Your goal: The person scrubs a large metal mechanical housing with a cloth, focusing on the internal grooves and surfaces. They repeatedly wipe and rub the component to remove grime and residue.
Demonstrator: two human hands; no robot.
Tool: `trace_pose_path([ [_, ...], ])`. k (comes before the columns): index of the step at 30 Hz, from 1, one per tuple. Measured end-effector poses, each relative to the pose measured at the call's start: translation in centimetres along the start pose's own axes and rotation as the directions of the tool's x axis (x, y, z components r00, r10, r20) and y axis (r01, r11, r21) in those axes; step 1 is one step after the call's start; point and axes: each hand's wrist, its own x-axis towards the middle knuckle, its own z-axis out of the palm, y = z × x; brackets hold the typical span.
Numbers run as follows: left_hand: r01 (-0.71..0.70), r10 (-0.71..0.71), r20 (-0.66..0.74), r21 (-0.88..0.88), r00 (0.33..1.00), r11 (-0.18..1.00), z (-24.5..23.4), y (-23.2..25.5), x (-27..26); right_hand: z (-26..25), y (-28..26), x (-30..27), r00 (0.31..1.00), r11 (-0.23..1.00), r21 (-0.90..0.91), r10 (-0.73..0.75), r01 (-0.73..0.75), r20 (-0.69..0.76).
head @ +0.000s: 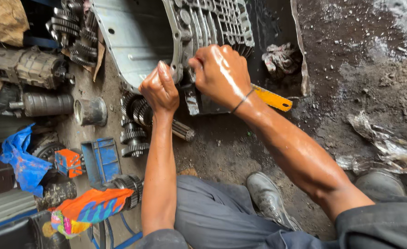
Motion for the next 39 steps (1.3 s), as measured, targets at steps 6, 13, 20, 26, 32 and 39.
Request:
trace_pose_path([
  [6,0.003,-0.003,0.006,0.023,1.0,1.0,0.0,-0.3,-0.1,-0.1,-0.4,-0.2,0.997,0.998,-0.011,0.064,-0.064,0.047],
  [13,-0.005,0.005,-0.004,0.032,1.0,0.999,0.0,-0.6,-0.4,0.2,-0.6,-0.4,0.997,0.998,0.013,0.068,-0.069,0.038],
  [20,-0.015,0.015,-0.005,0.018,1.0,1.0,0.1,-0.2,0.1,0.4,-0.4,-0.9,0.997,0.995,-0.076,0.072,-0.072,-0.006],
  [26,-0.007,0.007,0.003,0.017,1.0,1.0,0.0,0.1,-0.1,0.1,-0.5,-0.8,0.999,0.999,-0.015,0.044,-0.044,0.0],
  [32,-0.025,0.025,-0.002,0.026,1.0,0.999,0.0,0.0,-0.3,0.3,-0.9,-0.7,0.997,0.997,0.027,0.075,-0.075,-0.005],
  [39,-0.034,0.034,-0.005,0.009,0.999,0.999,-0.1,-0.3,-0.3,-0.3,-0.2,-0.3,0.989,0.986,0.116,0.106,-0.118,0.106],
])
